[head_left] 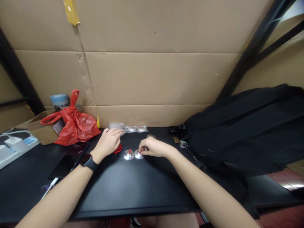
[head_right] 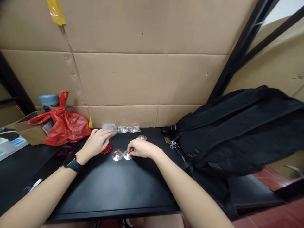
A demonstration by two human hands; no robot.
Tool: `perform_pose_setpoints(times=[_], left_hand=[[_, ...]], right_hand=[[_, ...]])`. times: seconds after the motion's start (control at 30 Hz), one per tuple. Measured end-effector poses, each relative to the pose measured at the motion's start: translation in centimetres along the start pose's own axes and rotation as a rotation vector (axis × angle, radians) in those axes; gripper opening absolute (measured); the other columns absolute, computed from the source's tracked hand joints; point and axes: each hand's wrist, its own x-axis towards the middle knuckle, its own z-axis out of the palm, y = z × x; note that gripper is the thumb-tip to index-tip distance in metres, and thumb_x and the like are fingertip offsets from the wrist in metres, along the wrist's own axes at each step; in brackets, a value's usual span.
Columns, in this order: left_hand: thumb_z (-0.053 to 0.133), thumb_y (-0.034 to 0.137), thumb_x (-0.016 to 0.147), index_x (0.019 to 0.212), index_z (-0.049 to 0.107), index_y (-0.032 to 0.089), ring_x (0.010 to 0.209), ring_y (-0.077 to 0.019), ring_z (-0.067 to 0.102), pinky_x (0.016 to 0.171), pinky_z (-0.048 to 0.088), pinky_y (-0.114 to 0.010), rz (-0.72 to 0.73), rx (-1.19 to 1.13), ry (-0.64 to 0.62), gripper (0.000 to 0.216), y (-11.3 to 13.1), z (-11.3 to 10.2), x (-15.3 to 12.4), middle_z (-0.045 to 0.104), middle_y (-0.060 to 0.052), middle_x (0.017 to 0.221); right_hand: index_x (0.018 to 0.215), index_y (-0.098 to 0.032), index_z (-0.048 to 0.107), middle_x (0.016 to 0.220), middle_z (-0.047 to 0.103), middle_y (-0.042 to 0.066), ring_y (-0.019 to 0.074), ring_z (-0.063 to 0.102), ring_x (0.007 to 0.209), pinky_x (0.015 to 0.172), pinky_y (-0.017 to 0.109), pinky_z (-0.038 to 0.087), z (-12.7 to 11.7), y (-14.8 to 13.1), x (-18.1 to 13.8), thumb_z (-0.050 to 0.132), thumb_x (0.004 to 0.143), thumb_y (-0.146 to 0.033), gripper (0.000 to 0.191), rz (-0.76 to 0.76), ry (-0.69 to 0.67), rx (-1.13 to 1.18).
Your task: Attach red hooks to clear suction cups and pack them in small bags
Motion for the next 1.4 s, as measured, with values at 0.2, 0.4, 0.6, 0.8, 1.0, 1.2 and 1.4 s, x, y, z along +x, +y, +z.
perform_pose_setpoints(times=[0.2, 0.4, 0.6, 0.8, 1.0, 1.2, 1.4], left_hand=[[0.040, 0.019, 0.097, 0.127, 0.061, 0.021, 0.122, -0.0231, 0.053, 0.096, 0.036, -0.039, 0.073, 0.030, -0.209, 0.037, 1.8, 1.8, -0.2, 0.060, -0.009, 0.135], [0.050, 0.043, 0.097, 0.111, 0.068, 0.023, 0.101, -0.0194, 0.062, 0.088, 0.043, -0.030, 0.111, -0.193, -0.300, 0.031, 2.3, 0.0, -0.1, 0.068, -0.006, 0.107], [0.054, 0.029, 0.096, 0.095, 0.070, 0.021, 0.084, -0.0152, 0.063, 0.077, 0.045, -0.023, 0.178, -0.281, -0.402, 0.018, 3.6, -0.6, 0.0, 0.069, -0.003, 0.090], [0.055, 0.023, 0.092, 0.086, 0.065, 0.020, 0.075, -0.0159, 0.064, 0.072, 0.045, -0.025, 0.015, -0.267, -0.263, 0.013, 3.9, -0.3, 0.0, 0.070, -0.002, 0.082], [0.055, 0.032, 0.092, 0.090, 0.065, 0.020, 0.081, -0.0169, 0.069, 0.069, 0.049, -0.023, -0.297, -0.537, -0.015, 0.016, 4.3, -0.1, 0.3, 0.073, -0.002, 0.088], [0.056, 0.037, 0.090, 0.092, 0.063, 0.019, 0.085, -0.0191, 0.071, 0.075, 0.053, -0.026, -0.417, -0.706, 0.094, 0.020, 5.0, 0.8, 0.3, 0.074, -0.003, 0.091], [0.058, 0.035, 0.088, 0.090, 0.063, 0.021, 0.086, -0.0192, 0.072, 0.075, 0.052, -0.026, -0.450, -0.648, 0.134, 0.015, 5.4, 1.2, 0.0, 0.075, -0.002, 0.091]], right_hand=[[0.084, -0.016, 0.074, 0.082, 0.072, 0.004, 0.0132, 0.062, 0.069, 0.065, 0.021, 0.043, 0.0, 0.1, 0.0, 0.067, 0.081, -0.016, 0.007, 0.015, -0.019, -0.014], [0.081, -0.017, 0.071, 0.083, 0.072, 0.004, 0.0142, 0.061, 0.072, 0.068, 0.023, 0.041, -0.2, -0.2, -0.1, 0.061, 0.081, -0.009, 0.012, 0.025, -0.020, -0.102], [0.078, -0.018, 0.068, 0.083, 0.071, 0.004, 0.0162, 0.061, 0.076, 0.073, 0.025, 0.040, -0.2, -0.2, -0.3, 0.060, 0.081, -0.011, 0.011, 0.032, 0.030, -0.208], [0.076, -0.019, 0.066, 0.084, 0.071, 0.005, 0.0184, 0.063, 0.081, 0.069, 0.026, 0.041, -0.1, -0.6, -0.4, 0.059, 0.081, -0.013, 0.010, 0.130, 0.117, -0.194], [0.082, -0.017, 0.060, 0.078, 0.070, 0.004, 0.0145, 0.066, 0.068, 0.064, 0.025, 0.048, 0.3, -1.3, 0.5, 0.056, 0.088, -0.023, 0.009, 0.170, 0.398, 0.420], [0.084, -0.018, 0.056, 0.096, 0.069, 0.007, 0.0187, 0.073, 0.075, 0.061, 0.027, 0.055, 2.1, -1.9, 1.5, 0.067, 0.081, -0.047, 0.031, 0.203, 0.488, 0.908], [0.082, -0.018, 0.057, 0.099, 0.063, 0.005, 0.0183, 0.072, 0.081, 0.067, 0.030, 0.060, 3.2, -2.7, 1.8, 0.075, 0.074, -0.051, 0.039, 0.210, 0.512, 1.163]])
